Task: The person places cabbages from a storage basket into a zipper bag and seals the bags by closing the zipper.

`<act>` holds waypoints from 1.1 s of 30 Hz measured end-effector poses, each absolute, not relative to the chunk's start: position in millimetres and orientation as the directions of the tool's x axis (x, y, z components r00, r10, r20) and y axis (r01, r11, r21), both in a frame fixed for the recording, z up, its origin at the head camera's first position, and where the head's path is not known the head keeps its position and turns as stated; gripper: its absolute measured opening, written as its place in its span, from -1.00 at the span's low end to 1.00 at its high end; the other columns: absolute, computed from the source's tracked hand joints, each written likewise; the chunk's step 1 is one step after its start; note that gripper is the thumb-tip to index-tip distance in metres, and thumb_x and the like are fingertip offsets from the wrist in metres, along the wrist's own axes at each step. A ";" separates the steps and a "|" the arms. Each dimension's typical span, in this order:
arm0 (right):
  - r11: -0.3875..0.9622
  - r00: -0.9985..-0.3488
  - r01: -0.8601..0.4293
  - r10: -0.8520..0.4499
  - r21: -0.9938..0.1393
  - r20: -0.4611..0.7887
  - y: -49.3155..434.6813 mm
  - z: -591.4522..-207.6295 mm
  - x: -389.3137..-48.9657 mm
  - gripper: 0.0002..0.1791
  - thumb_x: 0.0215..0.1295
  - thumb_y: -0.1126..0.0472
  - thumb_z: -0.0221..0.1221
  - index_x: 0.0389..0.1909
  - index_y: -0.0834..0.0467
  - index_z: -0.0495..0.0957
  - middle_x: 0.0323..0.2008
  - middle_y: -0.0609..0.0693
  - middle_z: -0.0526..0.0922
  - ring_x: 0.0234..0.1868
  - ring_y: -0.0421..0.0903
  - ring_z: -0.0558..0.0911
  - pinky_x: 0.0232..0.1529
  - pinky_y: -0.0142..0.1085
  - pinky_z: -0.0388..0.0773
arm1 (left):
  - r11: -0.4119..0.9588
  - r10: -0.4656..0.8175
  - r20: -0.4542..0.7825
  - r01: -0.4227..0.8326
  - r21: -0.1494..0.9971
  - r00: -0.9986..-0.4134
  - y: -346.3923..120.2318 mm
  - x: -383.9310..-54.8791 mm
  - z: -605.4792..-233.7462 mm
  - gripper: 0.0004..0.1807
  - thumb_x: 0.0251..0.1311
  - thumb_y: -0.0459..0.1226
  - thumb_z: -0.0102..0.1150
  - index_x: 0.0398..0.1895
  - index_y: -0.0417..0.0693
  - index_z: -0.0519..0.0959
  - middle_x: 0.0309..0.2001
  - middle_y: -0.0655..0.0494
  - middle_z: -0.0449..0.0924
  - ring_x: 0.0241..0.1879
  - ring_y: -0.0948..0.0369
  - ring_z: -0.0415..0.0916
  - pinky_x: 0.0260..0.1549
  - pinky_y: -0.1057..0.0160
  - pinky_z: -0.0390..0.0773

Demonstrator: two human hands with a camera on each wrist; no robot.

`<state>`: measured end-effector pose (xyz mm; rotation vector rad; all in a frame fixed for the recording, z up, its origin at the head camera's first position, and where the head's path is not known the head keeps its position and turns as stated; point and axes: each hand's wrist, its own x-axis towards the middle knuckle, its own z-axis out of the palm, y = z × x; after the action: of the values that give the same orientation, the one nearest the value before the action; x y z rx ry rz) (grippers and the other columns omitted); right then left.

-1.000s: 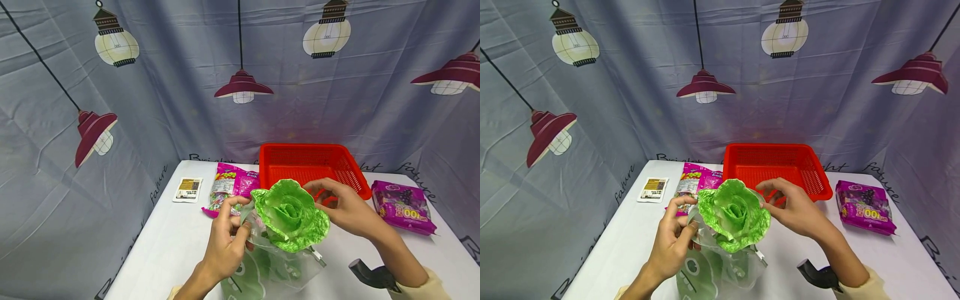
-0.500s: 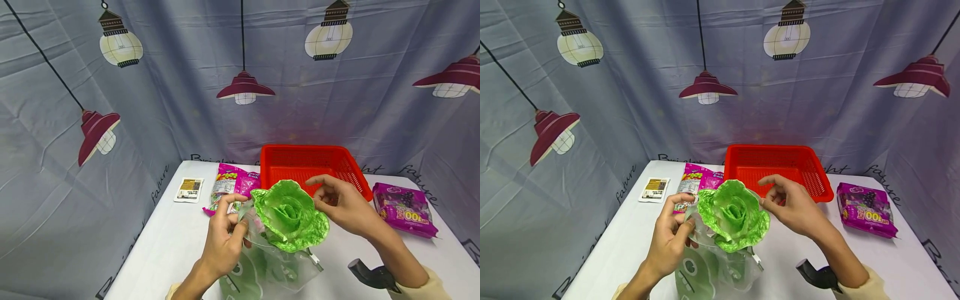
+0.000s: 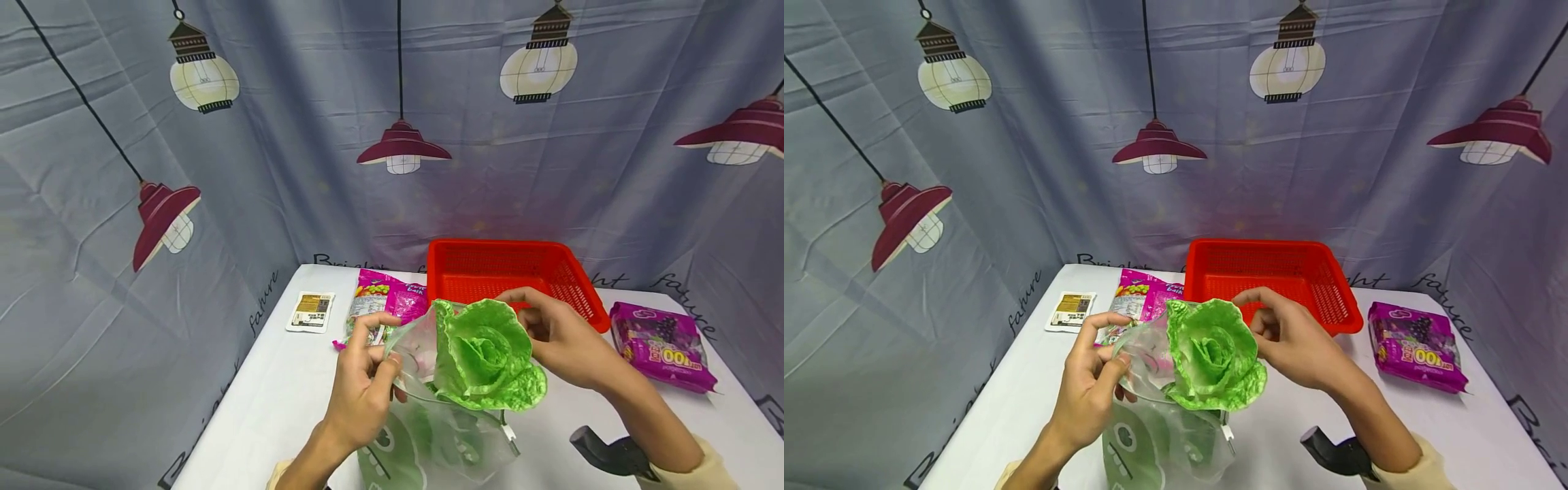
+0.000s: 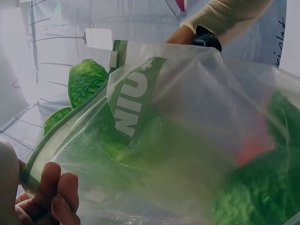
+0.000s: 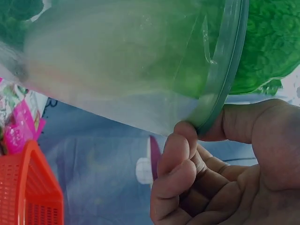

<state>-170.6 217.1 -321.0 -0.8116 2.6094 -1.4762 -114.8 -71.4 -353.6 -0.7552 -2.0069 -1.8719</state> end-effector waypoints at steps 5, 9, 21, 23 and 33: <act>0.398 -0.848 -0.466 -0.454 -0.790 0.272 216.6 -312.5 -161.6 -0.58 0.26 0.40 0.26 0.11 0.15 0.44 -0.46 -0.01 0.58 -0.53 -0.07 0.54 -0.52 -0.29 0.53 | -0.008 0.165 0.539 0.545 0.838 -0.826 -77.1 -114.5 -345.7 -0.52 0.24 -0.59 -0.16 0.19 -0.08 0.27 -0.67 0.02 0.51 -0.79 0.26 0.41 -0.72 0.16 0.60; 0.412 -0.843 -0.502 -0.432 -0.761 0.321 216.3 -303.7 -152.6 -0.56 0.26 0.50 0.17 0.11 0.08 0.46 -0.51 -0.02 0.51 -0.59 -0.10 0.45 -0.64 -0.28 0.39 | -0.002 0.158 0.539 0.546 0.838 -0.827 -83.0 -114.8 -339.0 -0.52 0.25 -0.58 -0.15 0.22 -0.10 0.25 -0.73 0.01 0.40 -0.79 0.23 0.43 -0.74 0.14 0.58; 0.376 -0.794 -0.601 -0.380 -0.705 0.474 214.0 -287.1 -129.4 -0.45 0.14 0.59 0.24 0.10 0.08 0.49 -0.54 -0.07 0.50 -0.60 -0.14 0.43 -0.62 -0.29 0.34 | -0.004 0.148 0.539 0.544 0.839 -0.829 -91.3 -121.3 -323.0 -0.49 0.23 -0.58 -0.16 0.23 -0.08 0.26 -0.69 0.03 0.47 -0.77 0.14 0.46 -0.73 0.12 0.59; 0.379 -0.792 -0.606 -0.370 -0.700 0.485 213.4 -285.9 -127.3 -0.45 0.11 0.60 0.25 0.08 0.08 0.50 -0.54 -0.08 0.50 -0.61 -0.14 0.43 -0.62 -0.29 0.33 | -0.004 0.153 0.534 0.540 0.842 -0.832 -91.2 -123.8 -321.1 -0.49 0.22 -0.58 -0.17 0.22 -0.09 0.26 -0.67 0.02 0.50 -0.75 0.14 0.48 -0.73 0.13 0.59; 0.321 -0.758 -0.652 -0.321 -0.687 0.568 209.7 -286.3 -116.1 -0.49 0.00 0.69 0.24 -0.04 0.19 0.56 -0.55 -0.07 0.50 -0.62 -0.17 0.45 -0.64 -0.32 0.34 | -0.012 0.184 0.511 0.517 0.856 -0.840 -90.7 -142.7 -321.0 -0.59 0.33 -0.51 -0.18 0.21 -0.07 0.26 -0.69 -0.04 0.40 -0.82 0.21 0.25 -0.86 0.26 0.32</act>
<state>-116.1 209.7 -286.3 -1.0778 2.8039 -1.7489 -142.7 -90.7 -321.0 -0.7384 -2.0145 -1.9360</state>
